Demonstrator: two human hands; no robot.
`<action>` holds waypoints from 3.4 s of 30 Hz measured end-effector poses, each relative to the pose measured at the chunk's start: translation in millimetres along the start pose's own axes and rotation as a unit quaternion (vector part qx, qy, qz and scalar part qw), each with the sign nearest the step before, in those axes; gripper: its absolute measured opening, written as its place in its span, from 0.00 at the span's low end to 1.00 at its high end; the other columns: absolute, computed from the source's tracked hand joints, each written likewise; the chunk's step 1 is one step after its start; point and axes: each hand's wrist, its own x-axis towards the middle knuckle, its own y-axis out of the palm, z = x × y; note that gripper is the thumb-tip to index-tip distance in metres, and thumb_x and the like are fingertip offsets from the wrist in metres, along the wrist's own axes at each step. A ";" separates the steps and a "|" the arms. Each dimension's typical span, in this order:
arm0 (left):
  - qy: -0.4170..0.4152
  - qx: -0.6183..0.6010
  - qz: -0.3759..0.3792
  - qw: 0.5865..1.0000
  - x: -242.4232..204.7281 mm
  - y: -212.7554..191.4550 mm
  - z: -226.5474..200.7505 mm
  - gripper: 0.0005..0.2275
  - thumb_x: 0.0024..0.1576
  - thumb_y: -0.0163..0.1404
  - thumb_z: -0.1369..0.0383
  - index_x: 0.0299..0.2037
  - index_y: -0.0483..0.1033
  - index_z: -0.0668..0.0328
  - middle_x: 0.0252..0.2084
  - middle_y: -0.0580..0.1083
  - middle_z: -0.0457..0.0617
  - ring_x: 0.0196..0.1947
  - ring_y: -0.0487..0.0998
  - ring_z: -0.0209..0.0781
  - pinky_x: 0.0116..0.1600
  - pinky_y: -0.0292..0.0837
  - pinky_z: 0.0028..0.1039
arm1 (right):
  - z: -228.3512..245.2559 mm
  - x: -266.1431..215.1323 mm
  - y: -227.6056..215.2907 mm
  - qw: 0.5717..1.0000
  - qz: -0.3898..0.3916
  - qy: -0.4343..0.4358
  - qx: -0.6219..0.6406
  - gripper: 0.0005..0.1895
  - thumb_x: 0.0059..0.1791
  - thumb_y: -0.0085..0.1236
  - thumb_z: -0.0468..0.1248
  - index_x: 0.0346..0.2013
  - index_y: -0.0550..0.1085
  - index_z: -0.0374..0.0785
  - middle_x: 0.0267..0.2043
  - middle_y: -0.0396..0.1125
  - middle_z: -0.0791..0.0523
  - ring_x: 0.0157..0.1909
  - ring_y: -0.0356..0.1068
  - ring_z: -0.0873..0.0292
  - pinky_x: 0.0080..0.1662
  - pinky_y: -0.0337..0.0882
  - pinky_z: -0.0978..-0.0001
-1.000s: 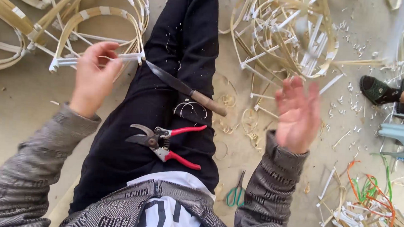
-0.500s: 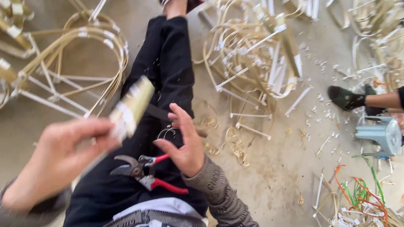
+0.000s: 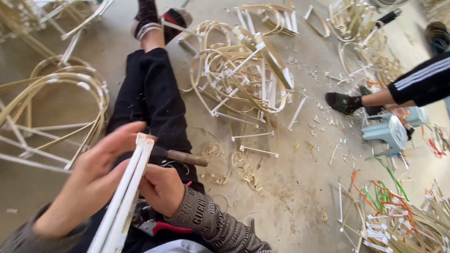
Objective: Assembling and securing wooden/bamboo frame components using adhesive tape and hand tools.
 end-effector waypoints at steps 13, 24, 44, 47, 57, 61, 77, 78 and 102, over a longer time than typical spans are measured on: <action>-0.288 -0.372 0.002 0.882 -43.6 -1.4 53.5 0.16 0.63 0.47 0.73 0.60 0.75 0.68 0.37 0.79 0.49 0.30 0.75 0.27 0.33 0.71 0.17 | -36.2 -54.2 12.2 0.885 0.245 -0.015 -0.395 0.59 0.28 0.74 0.44 0.68 0.57 0.28 0.66 0.57 0.44 0.69 0.51 0.42 0.67 0.45 0.38; -0.325 -0.325 0.022 0.888 -73.5 -21.4 47.9 0.18 0.62 0.44 0.74 0.63 0.70 0.67 0.38 0.79 0.46 0.34 0.76 0.25 0.40 0.75 0.17 | -31.0 -50.1 -55.4 0.995 0.047 0.054 -0.071 0.40 0.40 0.52 0.26 0.68 0.59 0.32 0.55 0.67 0.49 0.56 0.71 0.50 0.59 0.68 0.62; -0.140 0.009 -0.081 0.987 -47.1 -54.5 -42.1 0.20 0.62 0.44 0.83 0.66 0.67 0.73 0.51 0.72 0.52 0.52 0.73 0.34 0.58 0.66 0.21 | -58.7 -36.9 -10.7 0.930 -0.065 0.136 0.336 0.18 0.55 0.59 0.28 0.57 0.66 0.24 0.49 0.67 0.52 0.50 0.71 0.56 0.54 0.73 0.61; -0.195 -0.028 0.074 0.978 -66.4 -62.6 -45.0 0.29 0.55 0.50 0.80 0.71 0.67 0.69 0.47 0.73 0.52 0.47 0.76 0.38 0.54 0.70 0.23 | -73.1 -32.3 -3.1 0.900 -0.111 0.151 0.393 0.25 0.53 0.55 0.30 0.64 0.64 0.32 0.50 0.69 0.54 0.51 0.71 0.61 0.56 0.72 0.68; -0.145 -0.051 0.046 0.987 -51.7 47.4 23.6 0.20 0.56 0.54 0.75 0.60 0.72 0.66 0.50 0.71 0.51 0.49 0.77 0.36 0.49 0.75 0.23 | -59.8 -56.4 31.3 0.884 -0.067 0.186 0.423 0.21 0.49 0.55 0.31 0.58 0.68 0.36 0.52 0.70 0.58 0.51 0.72 0.65 0.53 0.73 0.73; -0.151 -0.280 0.003 0.948 -67.3 54.9 45.7 0.12 0.64 0.52 0.79 0.57 0.77 0.69 0.48 0.69 0.52 0.45 0.76 0.37 0.48 0.75 0.22 | -62.3 -74.9 2.4 0.929 -0.013 0.202 0.310 0.18 0.53 0.57 0.29 0.57 0.70 0.27 0.50 0.71 0.52 0.50 0.71 0.61 0.52 0.74 0.68; -0.120 -0.205 0.104 0.966 -81.3 24.4 42.0 0.15 0.63 0.45 0.80 0.60 0.72 0.70 0.50 0.81 0.53 0.48 0.84 0.38 0.54 0.80 0.23 | -44.3 -90.6 -75.3 0.986 -0.046 0.024 -0.155 0.27 0.50 0.48 0.26 0.65 0.62 0.33 0.49 0.65 0.50 0.48 0.68 0.54 0.54 0.73 0.68; -0.120 -0.205 0.108 0.965 -83.8 28.4 48.3 0.15 0.63 0.45 0.80 0.60 0.72 0.70 0.50 0.81 0.53 0.48 0.84 0.38 0.54 0.80 0.23 | -32.1 -82.2 -69.0 0.986 -0.051 0.026 -0.155 0.27 0.50 0.48 0.26 0.65 0.62 0.33 0.49 0.65 0.50 0.48 0.68 0.54 0.54 0.73 0.68; -0.311 -0.251 0.116 0.909 -102.5 5.2 62.2 0.15 0.63 0.48 0.74 0.60 0.77 0.64 0.29 0.75 0.42 0.25 0.69 0.25 0.30 0.69 0.16 | -3.4 -64.7 -35.0 0.980 0.110 0.038 -0.161 0.37 0.47 0.62 0.32 0.69 0.58 0.31 0.62 0.63 0.44 0.65 0.64 0.42 0.65 0.63 0.56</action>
